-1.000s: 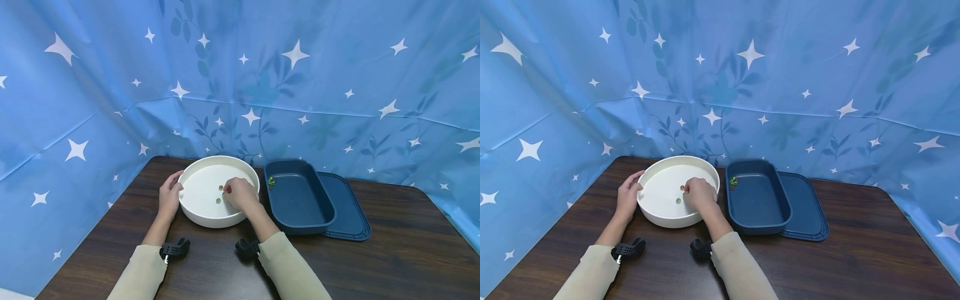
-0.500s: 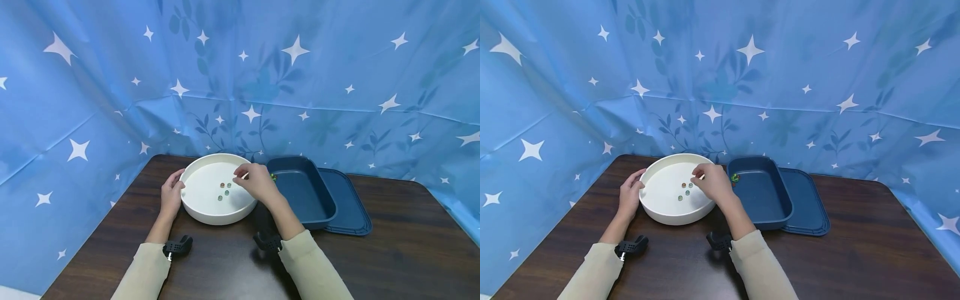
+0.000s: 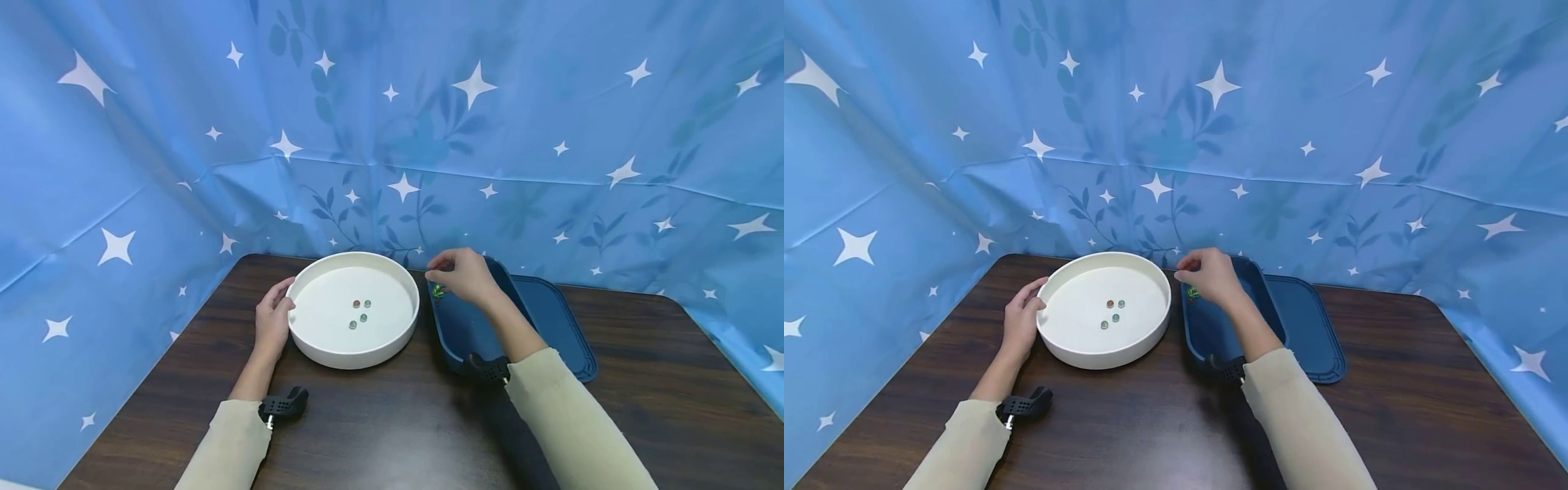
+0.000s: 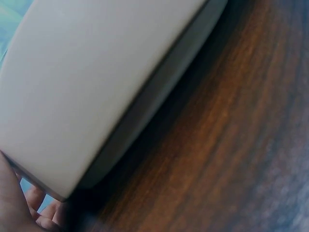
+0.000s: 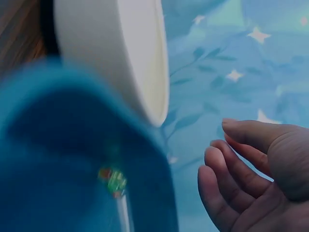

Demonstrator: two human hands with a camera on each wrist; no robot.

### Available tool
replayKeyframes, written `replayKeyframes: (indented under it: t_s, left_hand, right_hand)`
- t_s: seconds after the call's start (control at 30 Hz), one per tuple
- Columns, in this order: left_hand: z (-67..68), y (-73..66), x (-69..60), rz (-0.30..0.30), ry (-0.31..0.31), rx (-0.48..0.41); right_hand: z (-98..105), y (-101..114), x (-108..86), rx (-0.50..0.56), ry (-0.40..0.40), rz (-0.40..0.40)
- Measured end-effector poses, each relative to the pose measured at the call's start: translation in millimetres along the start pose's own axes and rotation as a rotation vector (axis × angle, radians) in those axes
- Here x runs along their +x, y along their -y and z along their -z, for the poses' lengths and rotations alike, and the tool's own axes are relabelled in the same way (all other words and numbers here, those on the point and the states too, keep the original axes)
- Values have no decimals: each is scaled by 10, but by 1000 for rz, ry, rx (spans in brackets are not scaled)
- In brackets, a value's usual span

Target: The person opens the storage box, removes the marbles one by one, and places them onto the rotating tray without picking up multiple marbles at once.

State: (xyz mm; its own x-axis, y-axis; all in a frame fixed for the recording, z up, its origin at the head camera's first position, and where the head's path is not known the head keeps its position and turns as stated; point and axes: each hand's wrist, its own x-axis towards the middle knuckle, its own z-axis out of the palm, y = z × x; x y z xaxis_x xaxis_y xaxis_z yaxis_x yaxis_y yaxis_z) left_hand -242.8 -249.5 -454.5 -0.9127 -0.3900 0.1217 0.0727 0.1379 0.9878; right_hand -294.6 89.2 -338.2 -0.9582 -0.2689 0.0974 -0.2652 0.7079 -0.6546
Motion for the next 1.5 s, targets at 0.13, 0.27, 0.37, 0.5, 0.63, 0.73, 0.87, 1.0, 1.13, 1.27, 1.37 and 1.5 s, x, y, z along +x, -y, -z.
replayKeyframes:
  t_s: [0.13,0.27,0.37,0.5,0.63,0.73,0.87,1.0,1.13,1.27,1.37,1.5]
  left_hand:
    - [-11,20,-10,11,8,1]
    - [-19,43,-16,6,14,-8]
    - [-15,52,-17,4,4,-11]
    - [3,55,-16,4,-9,-6]
    - [22,52,-6,2,-11,-8]
    - [29,38,9,1,-13,-9]
    - [48,8,25,-4,-12,3]
    - [73,-8,24,0,-15,13]
    - [78,3,17,6,-7,12]
    - [56,21,22,10,2,7]
    - [34,24,27,6,3,6]
    - [8,19,32,2,2,-1]
  right_hand:
    - [60,-184,11,-10,29,-25]
    - [70,-315,14,-13,63,-54]
    - [64,-361,28,6,90,-74]
    - [40,-393,63,5,129,-96]
    - [19,-407,78,-7,166,-115]
    - [13,-405,70,-16,171,-123]
    - [-3,-402,61,-43,173,-122]
    - [-84,-418,77,-64,197,-107]
    - [-200,-454,102,-61,203,-120]
    - [-287,-493,113,-63,189,-139]
    - [-328,-518,104,-78,178,-137]
    - [-356,-552,90,-111,166,-137]
